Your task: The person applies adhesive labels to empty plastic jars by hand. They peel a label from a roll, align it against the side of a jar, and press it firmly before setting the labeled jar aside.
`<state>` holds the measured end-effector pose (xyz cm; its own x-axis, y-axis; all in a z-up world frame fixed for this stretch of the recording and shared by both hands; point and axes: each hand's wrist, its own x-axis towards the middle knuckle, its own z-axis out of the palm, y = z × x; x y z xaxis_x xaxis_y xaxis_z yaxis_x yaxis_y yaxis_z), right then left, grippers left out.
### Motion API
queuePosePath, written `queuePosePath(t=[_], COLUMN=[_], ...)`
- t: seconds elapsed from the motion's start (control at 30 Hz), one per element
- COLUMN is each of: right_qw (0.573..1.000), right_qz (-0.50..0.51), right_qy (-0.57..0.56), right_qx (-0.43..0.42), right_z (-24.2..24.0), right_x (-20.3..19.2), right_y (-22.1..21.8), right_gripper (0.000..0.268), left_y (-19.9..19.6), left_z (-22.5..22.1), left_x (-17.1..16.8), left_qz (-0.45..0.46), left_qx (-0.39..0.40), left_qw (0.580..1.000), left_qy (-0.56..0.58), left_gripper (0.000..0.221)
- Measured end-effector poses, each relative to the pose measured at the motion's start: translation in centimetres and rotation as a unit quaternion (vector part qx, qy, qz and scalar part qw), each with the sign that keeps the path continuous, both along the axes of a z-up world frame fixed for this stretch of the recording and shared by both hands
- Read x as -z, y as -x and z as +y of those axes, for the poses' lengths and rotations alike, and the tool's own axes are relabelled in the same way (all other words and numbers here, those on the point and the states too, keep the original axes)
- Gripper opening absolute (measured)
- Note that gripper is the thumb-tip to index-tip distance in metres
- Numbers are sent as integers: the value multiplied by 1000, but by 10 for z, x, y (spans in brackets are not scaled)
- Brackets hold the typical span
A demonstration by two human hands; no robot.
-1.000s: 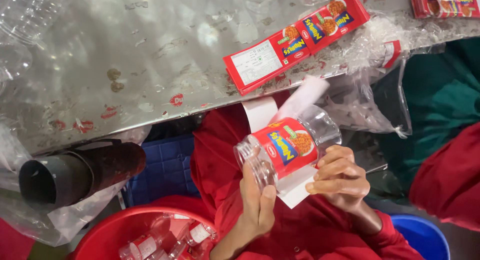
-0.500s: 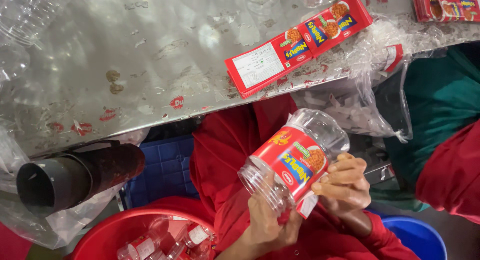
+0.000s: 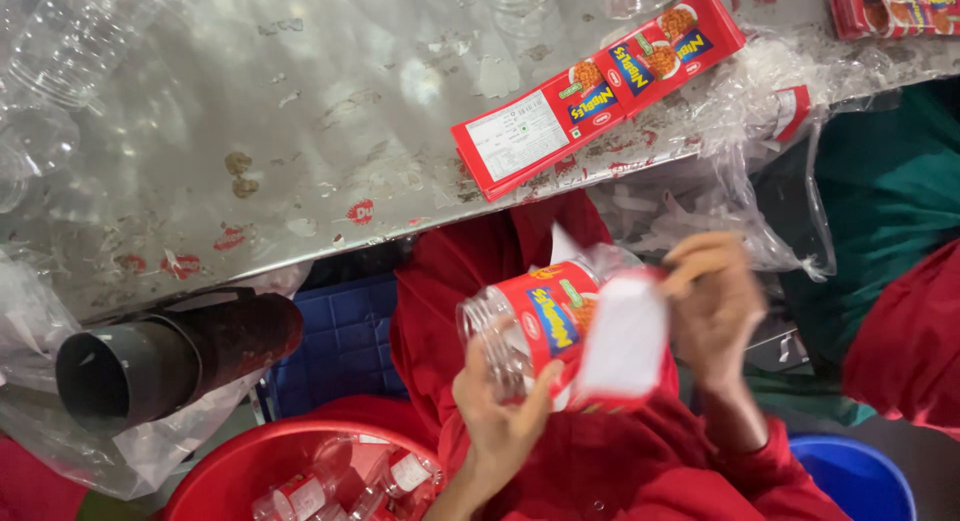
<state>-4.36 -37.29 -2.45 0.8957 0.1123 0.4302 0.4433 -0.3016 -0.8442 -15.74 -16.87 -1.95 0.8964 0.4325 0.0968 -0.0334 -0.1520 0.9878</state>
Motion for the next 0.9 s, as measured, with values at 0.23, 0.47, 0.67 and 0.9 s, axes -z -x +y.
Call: queuePosePath(t=[0.23, 0.47, 0.67, 0.9], right_qw=[985, 916, 929, 887], right_qz=[34, 373, 243, 393], right_qy=[-132, -41, 50, -77], right_qx=[102, -145, -276, -230], right_z=[-52, 26, 49, 45], right_x=[16, 123, 206, 180], right_y=[-3, -15, -7, -4], right_gripper=[20, 26, 17, 18], left_y=[-36, -167, -216, -226], left_z=[66, 178, 249, 240], left_x=[-38, -47, -48, -55], left_qz=[-80, -2, -14, -57], left_qx=[-42, -62, -134, -87], left_qw=[958, 854, 800, 789], left_qy=[-272, -517, -584, -605], left_gripper=[56, 56, 64, 77])
